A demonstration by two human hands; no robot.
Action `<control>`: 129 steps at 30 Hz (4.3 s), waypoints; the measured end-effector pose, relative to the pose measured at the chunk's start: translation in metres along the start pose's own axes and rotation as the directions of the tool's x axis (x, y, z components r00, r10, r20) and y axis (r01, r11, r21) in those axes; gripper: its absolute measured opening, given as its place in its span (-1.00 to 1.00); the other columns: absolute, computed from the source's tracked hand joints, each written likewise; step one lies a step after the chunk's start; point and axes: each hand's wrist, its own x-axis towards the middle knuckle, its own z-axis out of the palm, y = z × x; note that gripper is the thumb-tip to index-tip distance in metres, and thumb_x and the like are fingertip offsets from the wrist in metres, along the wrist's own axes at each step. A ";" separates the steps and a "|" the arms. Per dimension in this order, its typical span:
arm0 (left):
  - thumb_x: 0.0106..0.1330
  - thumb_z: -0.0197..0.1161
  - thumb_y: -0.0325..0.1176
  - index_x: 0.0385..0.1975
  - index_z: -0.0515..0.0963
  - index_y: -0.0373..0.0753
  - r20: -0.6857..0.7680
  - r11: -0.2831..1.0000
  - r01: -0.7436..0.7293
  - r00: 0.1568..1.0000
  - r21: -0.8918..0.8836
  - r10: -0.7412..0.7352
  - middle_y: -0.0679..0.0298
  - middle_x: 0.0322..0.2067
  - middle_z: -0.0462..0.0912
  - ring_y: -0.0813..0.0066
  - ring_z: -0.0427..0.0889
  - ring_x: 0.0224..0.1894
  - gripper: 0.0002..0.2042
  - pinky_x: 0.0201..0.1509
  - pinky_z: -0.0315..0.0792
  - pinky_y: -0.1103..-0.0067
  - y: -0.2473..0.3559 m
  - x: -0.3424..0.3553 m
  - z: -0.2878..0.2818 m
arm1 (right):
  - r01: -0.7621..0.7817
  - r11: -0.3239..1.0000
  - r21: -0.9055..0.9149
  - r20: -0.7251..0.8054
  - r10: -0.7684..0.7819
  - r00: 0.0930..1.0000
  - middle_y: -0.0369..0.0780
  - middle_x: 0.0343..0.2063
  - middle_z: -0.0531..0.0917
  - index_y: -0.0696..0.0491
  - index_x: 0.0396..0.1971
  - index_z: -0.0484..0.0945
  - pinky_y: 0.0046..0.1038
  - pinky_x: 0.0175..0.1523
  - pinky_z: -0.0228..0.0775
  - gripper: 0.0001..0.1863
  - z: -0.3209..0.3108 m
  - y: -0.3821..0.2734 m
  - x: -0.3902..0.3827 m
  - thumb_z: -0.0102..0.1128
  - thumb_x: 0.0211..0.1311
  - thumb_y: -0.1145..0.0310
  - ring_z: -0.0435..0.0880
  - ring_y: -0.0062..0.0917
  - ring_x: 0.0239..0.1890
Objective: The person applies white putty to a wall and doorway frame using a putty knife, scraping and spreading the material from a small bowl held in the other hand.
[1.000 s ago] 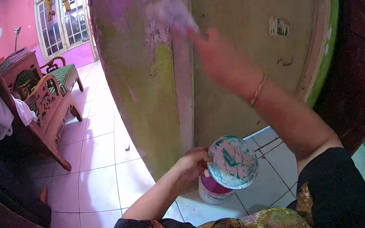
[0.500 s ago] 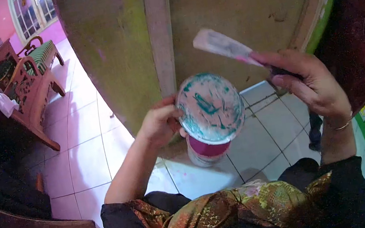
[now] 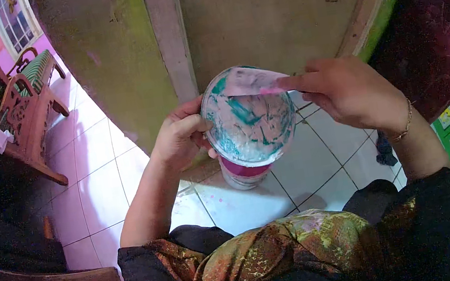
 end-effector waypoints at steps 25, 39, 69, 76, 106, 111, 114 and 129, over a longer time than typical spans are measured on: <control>0.04 0.06 -0.47 -0.04 0.28 -0.43 0.150 0.963 0.188 0.976 -0.191 -0.160 0.10 -0.33 0.54 0.36 0.57 -0.58 -0.57 -0.63 0.49 0.55 0.004 -0.040 0.001 | 0.187 0.982 0.008 -0.669 -0.134 0.731 -0.19 -0.45 0.49 0.02 0.01 0.46 -0.51 -0.42 0.32 -0.60 -0.068 -0.060 0.079 0.09 0.10 0.50 0.48 -0.46 -0.49; 0.04 0.07 -0.50 0.02 0.30 -0.41 0.076 0.968 0.153 0.987 -0.200 -0.140 0.15 -0.22 0.54 0.43 0.60 -0.39 -0.54 -0.55 0.53 0.63 -0.003 -0.043 -0.025 | 0.019 0.968 -0.252 -0.614 -0.175 0.769 -0.15 -0.45 0.46 -0.25 0.11 0.36 -0.29 -0.48 0.45 -0.40 -0.026 -0.045 0.137 0.02 -0.01 0.54 0.54 -0.26 -0.53; 0.10 0.07 -0.51 -0.02 0.29 -0.45 0.221 0.947 0.217 0.961 -0.235 -0.166 0.07 -0.28 0.58 0.35 0.64 -0.49 -0.60 -0.61 0.58 0.59 0.010 -0.048 -0.003 | 0.414 0.898 0.151 -0.579 -0.259 0.773 0.05 -0.34 0.47 0.15 0.11 0.24 -0.13 -0.27 0.37 -0.51 -0.104 -0.112 0.121 -0.16 0.10 0.47 0.54 -0.06 -0.34; 0.08 -0.02 -0.52 -0.12 0.37 -0.46 0.154 0.959 0.185 0.976 -0.213 -0.154 0.16 -0.39 0.58 0.46 0.61 -0.52 -0.67 -0.63 0.54 0.61 0.015 -0.060 0.007 | -0.149 0.989 0.004 -0.263 0.145 0.954 0.06 -0.37 0.48 0.17 0.02 0.31 -0.14 -0.30 0.40 -0.58 -0.084 -0.157 0.079 -0.13 0.09 0.48 0.54 -0.03 -0.38; 0.07 0.03 -0.48 -0.05 0.32 -0.42 0.121 0.953 0.181 0.980 -0.242 -0.156 0.15 -0.32 0.56 0.43 0.59 -0.51 -0.61 -0.61 0.51 0.62 0.019 -0.087 0.017 | -0.177 0.984 0.027 -0.517 0.165 0.840 0.04 -0.39 0.46 0.13 -0.06 0.42 -0.20 -0.24 0.39 -0.67 -0.105 -0.149 0.091 -0.07 0.15 0.47 0.52 -0.03 -0.34; 0.02 0.02 -0.52 -0.11 0.35 -0.45 0.165 0.963 0.184 0.974 -0.195 -0.153 0.16 -0.35 0.56 0.48 0.57 -0.55 -0.63 -0.62 0.49 0.63 0.027 -0.087 0.034 | 0.024 0.999 0.030 -0.693 0.003 0.721 0.04 -0.38 0.46 0.13 -0.03 0.41 -0.20 -0.24 0.39 -0.64 -0.163 -0.144 0.093 -0.04 0.13 0.49 0.52 -0.02 -0.34; 0.02 0.01 -0.53 -0.12 0.36 -0.45 0.112 0.959 0.176 0.982 -0.224 -0.154 0.16 -0.37 0.56 0.47 0.56 -0.55 -0.64 -0.60 0.49 0.62 0.020 -0.082 0.046 | 0.055 0.998 -0.025 -0.844 -0.050 0.534 0.05 -0.42 0.46 0.14 -0.04 0.41 -0.19 -0.24 0.37 -0.65 -0.165 -0.125 0.124 -0.04 0.13 0.48 0.52 -0.02 -0.34; 0.01 -0.02 -0.55 -0.13 0.36 -0.42 0.081 0.957 0.200 0.979 -0.212 -0.187 0.19 -0.38 0.54 0.48 0.55 -0.53 -0.65 -0.57 0.47 0.61 0.022 -0.091 0.062 | 0.003 0.998 -0.070 -0.798 -0.058 0.600 -0.01 -0.40 0.49 0.11 -0.08 0.45 -0.17 -0.29 0.34 -0.67 -0.160 -0.108 0.112 -0.06 0.13 0.45 0.52 -0.08 -0.40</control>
